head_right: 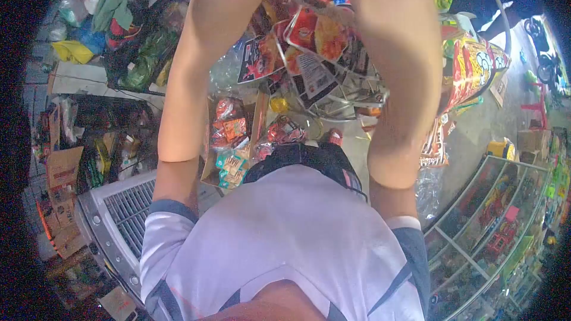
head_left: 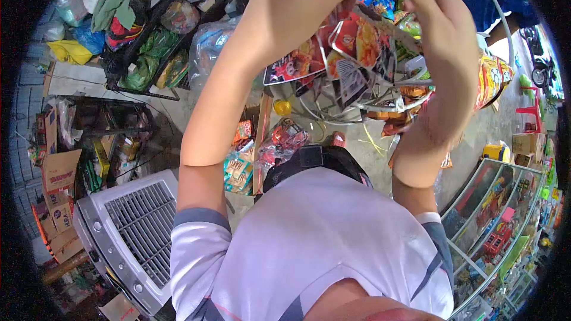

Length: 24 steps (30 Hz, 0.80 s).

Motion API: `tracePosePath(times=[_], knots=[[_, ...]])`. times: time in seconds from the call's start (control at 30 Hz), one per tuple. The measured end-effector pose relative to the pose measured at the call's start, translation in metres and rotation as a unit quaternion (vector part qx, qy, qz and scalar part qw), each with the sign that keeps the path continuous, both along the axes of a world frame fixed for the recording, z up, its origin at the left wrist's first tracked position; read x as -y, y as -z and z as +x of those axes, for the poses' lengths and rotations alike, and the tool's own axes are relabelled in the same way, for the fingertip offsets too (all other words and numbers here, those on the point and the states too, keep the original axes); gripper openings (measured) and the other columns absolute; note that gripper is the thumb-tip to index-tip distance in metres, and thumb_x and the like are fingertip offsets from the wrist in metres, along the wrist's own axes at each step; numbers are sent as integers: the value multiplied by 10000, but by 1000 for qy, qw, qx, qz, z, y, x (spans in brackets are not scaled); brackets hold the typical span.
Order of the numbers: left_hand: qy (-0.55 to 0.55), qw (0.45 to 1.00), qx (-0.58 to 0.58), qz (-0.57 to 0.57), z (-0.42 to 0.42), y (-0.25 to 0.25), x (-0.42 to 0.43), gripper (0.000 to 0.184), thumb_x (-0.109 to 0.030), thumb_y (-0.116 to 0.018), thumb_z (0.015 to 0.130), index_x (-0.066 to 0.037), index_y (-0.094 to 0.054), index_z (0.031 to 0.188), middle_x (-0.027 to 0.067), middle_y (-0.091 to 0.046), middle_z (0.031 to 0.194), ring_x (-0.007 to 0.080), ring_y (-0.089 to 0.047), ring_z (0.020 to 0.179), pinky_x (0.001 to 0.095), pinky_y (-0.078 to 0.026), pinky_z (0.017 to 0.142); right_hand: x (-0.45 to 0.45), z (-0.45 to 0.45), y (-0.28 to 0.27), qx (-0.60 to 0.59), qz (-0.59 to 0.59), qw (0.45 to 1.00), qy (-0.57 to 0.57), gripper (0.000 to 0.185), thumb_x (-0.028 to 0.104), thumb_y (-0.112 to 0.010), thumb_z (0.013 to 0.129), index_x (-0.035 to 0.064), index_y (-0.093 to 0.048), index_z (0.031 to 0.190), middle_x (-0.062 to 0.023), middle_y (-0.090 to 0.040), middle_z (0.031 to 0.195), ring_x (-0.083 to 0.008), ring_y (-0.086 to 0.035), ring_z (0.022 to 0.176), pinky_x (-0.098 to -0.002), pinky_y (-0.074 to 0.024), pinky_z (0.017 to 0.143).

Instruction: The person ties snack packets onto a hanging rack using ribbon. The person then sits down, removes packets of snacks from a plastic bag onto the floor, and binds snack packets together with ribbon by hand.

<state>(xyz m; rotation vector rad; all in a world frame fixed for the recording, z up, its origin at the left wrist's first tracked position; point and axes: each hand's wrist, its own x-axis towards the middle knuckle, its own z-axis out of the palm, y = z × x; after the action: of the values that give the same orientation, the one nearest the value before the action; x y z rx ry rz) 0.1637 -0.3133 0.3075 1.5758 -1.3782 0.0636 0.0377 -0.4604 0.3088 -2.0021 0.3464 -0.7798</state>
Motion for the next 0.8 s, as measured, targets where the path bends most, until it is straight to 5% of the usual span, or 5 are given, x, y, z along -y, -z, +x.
tracePosePath(times=[0.1,0.13,0.3,0.6,0.8], knots=[[-8,996,72,-57,3,9,4,199,-96,-673,875,2,-510,818,82,-540,692,128,-496,557,260,-398,507,-13,17,-12,-52,163,978,-121,230,225,-568,973,22,-609,873,-12,-601,690,-52,-527,615,-203,-394,545],[-15,995,83,-59,0,6,2,200,-93,-672,873,3,-508,812,86,-534,687,129,-496,556,267,-398,507,-18,5,-25,-69,90,990,-84,285,238,-556,979,27,-619,798,1,-593,643,-57,-527,568,-201,-390,523],[4,991,117,-67,-1,9,9,200,-84,-652,868,7,-486,804,110,-520,660,222,-512,553,307,-421,527,-20,14,2,89,101,990,-36,317,256,-552,979,47,-589,744,4,-570,589,-51,-471,491,-192,-346,480],[-13,939,343,5,4,-5,-3,162,-75,-615,852,-18,-492,762,105,-531,648,225,-563,587,322,-500,549,-4,7,-8,60,157,985,-44,320,239,-559,973,109,-516,685,67,-408,539,-37,-303,446,-201,-236,435],[35,768,634,-83,42,-17,14,142,-96,-609,871,-50,-511,778,68,-542,666,146,-572,624,221,-506,488,-4,9,2,270,169,946,-58,152,176,-555,968,41,-567,900,30,-497,673,-53,-427,570,-198,-339,528]])
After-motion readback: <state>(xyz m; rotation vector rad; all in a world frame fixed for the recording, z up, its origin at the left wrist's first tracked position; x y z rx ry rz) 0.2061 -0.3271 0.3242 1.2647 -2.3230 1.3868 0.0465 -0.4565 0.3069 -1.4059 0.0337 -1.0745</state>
